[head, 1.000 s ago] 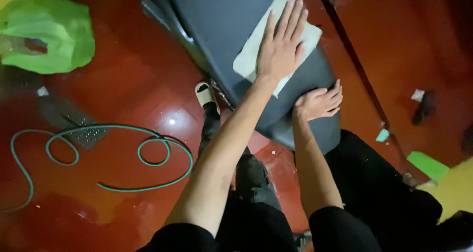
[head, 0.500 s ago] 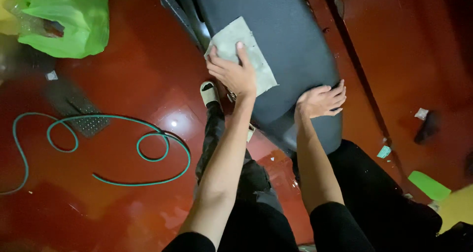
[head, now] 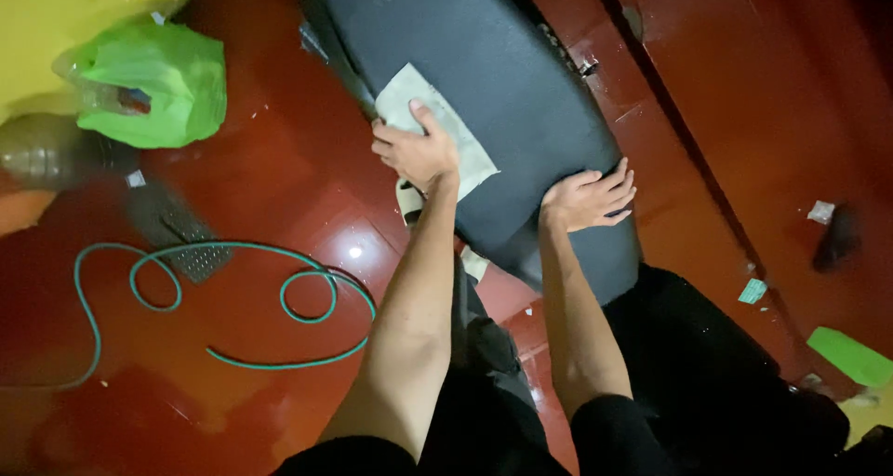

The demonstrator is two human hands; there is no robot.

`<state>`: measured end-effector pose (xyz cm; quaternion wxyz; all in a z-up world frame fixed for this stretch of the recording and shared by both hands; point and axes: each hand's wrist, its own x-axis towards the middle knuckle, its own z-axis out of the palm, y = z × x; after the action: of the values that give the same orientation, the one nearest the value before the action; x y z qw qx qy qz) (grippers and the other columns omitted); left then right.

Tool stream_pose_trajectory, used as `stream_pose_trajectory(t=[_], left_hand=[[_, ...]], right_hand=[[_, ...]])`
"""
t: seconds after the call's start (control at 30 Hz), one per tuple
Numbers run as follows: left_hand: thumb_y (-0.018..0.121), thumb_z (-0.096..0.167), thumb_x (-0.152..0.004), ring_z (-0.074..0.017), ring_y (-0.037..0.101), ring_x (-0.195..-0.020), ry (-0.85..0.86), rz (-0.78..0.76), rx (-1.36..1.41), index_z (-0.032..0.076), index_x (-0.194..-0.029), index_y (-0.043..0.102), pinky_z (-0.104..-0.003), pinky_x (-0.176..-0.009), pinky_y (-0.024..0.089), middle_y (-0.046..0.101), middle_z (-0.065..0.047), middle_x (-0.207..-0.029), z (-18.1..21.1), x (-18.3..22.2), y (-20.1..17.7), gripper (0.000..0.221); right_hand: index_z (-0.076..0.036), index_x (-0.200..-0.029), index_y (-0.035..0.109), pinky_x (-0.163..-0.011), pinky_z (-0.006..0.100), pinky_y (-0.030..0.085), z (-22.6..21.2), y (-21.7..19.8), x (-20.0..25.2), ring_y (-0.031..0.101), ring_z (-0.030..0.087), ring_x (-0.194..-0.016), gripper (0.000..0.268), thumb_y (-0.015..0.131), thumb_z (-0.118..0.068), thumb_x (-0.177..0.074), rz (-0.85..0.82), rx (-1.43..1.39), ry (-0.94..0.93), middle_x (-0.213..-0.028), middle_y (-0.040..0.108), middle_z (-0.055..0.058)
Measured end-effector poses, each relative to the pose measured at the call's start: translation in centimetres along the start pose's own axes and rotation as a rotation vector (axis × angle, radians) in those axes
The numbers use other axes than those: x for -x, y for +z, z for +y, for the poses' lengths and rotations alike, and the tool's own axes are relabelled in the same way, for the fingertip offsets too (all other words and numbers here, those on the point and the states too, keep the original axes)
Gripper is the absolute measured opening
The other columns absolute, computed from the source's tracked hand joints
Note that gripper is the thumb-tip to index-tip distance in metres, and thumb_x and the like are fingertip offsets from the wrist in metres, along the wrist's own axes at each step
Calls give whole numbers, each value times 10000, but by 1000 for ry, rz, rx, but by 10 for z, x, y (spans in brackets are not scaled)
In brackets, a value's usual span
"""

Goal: The person wipes the seat of a black motorcycle with a white cloth. They clean the top surface, the rear section, and the sides of the seat, moving around the vehicle to reach different areas.

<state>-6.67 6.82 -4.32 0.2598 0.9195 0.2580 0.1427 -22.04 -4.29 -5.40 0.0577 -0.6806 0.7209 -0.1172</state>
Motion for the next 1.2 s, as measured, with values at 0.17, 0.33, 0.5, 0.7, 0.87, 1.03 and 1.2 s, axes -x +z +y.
stream_pose_trajectory(t=[0.17,0.33,0.5,0.7,0.87,1.03,1.2], left_hand=[[588,546,-944,-528,622,-973,-18,-36,30,17,-1323,477,-662,-716,541,526,-240,-1187,8,-5,-3,660],[602,556,-904,-523,616,-953,-23,36,38,22,-1316,497,-650,-712,533,530,-231,-1162,2,-4,7,682],[637,533,-882,-540,610,-932,20,71,64,13,-1281,519,-642,-747,524,548,-252,-1148,1,-3,7,666],[625,575,-873,-484,635,-1019,-20,2,39,56,-1330,511,-600,-824,554,555,-227,-1163,8,-7,3,701],[654,556,-856,-478,636,-1099,-27,-47,52,66,-1358,511,-595,-884,566,574,-224,-1193,2,-4,-12,716],[614,574,-856,-463,619,-1051,-20,3,26,52,-1323,512,-578,-841,558,554,-213,-1151,5,-6,-8,708],[589,555,-880,-490,605,-1030,18,44,38,6,-1312,516,-572,-864,539,543,-241,-1163,5,0,-6,702]], right_hand=[[-240,-1452,526,-1203,605,191,0,12,-3,425,286,-1436,510,477,-267,-945,28,-12,-15,-1477,520,56],[-214,-1511,467,-1206,608,176,8,11,-1,360,314,-1469,531,439,-255,-983,-43,12,-76,-1520,470,81],[-194,-1600,357,-1247,601,145,12,13,24,269,326,-1538,557,397,-263,-1049,-82,36,-104,-1622,359,103],[-135,-1644,261,-1270,575,-48,-35,-28,116,29,382,-1605,666,419,-275,-1012,-131,-61,-406,-1734,118,179],[-129,-1642,263,-1281,544,29,-21,-43,119,57,379,-1601,789,604,-242,-939,-167,12,-466,-1724,134,177],[-82,-1593,351,-1261,573,58,-29,-28,125,159,401,-1576,655,348,-350,-995,-55,-107,-456,-1686,242,201],[-84,-1582,377,-1258,568,40,-23,-22,123,142,409,-1577,702,380,-347,-932,-15,-142,-466,-1690,238,196]])
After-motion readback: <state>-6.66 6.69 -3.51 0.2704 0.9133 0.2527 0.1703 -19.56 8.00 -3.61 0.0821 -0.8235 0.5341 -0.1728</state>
